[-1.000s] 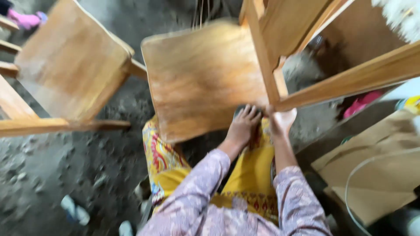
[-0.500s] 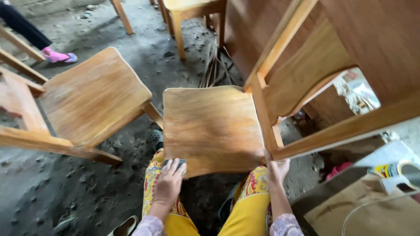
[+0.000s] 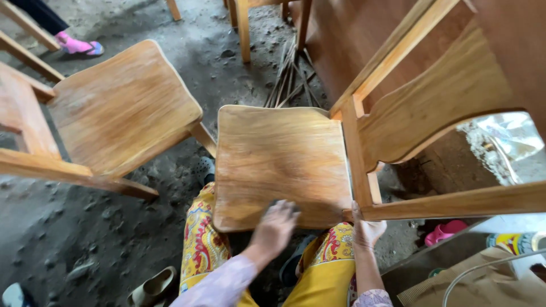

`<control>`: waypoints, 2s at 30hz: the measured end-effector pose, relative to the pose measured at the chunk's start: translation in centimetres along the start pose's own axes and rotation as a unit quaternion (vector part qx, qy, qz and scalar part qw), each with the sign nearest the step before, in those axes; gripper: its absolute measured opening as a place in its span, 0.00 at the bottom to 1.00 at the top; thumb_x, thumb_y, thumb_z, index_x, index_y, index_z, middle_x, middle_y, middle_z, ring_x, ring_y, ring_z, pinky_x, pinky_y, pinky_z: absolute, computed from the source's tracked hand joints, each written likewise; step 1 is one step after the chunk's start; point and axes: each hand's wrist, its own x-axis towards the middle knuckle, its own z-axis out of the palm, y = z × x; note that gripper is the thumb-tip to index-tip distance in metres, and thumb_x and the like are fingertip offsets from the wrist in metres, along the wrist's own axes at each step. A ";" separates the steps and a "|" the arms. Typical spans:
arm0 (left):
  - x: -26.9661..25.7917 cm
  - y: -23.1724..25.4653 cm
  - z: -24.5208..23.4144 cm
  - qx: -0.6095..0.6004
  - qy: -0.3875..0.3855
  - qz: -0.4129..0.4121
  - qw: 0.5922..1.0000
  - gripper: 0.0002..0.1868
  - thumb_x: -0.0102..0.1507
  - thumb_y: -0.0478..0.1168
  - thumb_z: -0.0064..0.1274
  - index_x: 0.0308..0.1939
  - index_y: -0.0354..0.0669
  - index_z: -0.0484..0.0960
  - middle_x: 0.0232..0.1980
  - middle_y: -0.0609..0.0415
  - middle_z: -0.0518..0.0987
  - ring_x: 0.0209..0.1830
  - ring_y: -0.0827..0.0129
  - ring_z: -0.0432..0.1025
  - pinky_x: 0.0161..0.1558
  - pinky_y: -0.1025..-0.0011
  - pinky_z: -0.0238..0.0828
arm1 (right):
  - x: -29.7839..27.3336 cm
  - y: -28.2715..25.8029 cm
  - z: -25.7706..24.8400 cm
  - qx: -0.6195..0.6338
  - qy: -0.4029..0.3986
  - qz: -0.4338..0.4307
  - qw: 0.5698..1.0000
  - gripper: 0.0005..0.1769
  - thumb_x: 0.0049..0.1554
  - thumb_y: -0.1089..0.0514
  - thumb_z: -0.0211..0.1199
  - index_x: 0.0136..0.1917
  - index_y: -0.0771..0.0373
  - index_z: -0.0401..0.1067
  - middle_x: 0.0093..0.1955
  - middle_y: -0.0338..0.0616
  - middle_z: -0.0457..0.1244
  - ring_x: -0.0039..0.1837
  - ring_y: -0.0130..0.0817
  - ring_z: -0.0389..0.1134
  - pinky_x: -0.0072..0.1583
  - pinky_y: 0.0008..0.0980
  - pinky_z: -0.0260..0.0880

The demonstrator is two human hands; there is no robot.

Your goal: The person sits on the ground and sands the seat of a wooden chair using a sanding block. They hold the chair steady with one hand while moving the sanding block across the surface with the other hand.

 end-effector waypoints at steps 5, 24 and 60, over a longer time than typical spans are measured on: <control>4.2 2.2 8.0 -0.034 -0.114 -0.018 0.993 0.23 0.65 0.40 0.40 0.63 0.49 0.79 0.71 0.45 0.72 0.73 0.40 0.61 0.76 0.49 0.45 | 0.1 -0.8 -0.4 -0.079 -0.014 -0.004 0.997 0.22 0.46 0.55 0.79 0.51 0.65 0.77 0.49 0.43 0.70 0.48 0.24 0.68 0.48 0.28 0.72; -3.4 -6.3 -7.5 0.082 -0.036 0.045 0.995 0.15 0.69 0.45 0.47 0.56 0.48 0.82 0.63 0.47 0.78 0.68 0.47 0.69 0.65 0.58 0.67 | -0.2 2.0 -0.7 0.014 0.008 -0.021 1.000 0.26 0.46 0.68 0.81 0.57 0.63 0.76 0.51 0.46 0.67 0.53 0.30 0.69 0.54 0.32 0.71; 6.6 2.6 10.3 -0.077 -0.180 0.039 0.980 0.20 0.67 0.40 0.42 0.61 0.59 0.81 0.69 0.55 0.76 0.75 0.53 0.63 0.76 0.55 0.56 | 0.9 3.8 -1.1 -0.014 -0.008 -0.068 0.998 0.29 0.48 0.69 0.80 0.59 0.59 0.71 0.53 0.44 0.67 0.57 0.32 0.69 0.55 0.40 0.72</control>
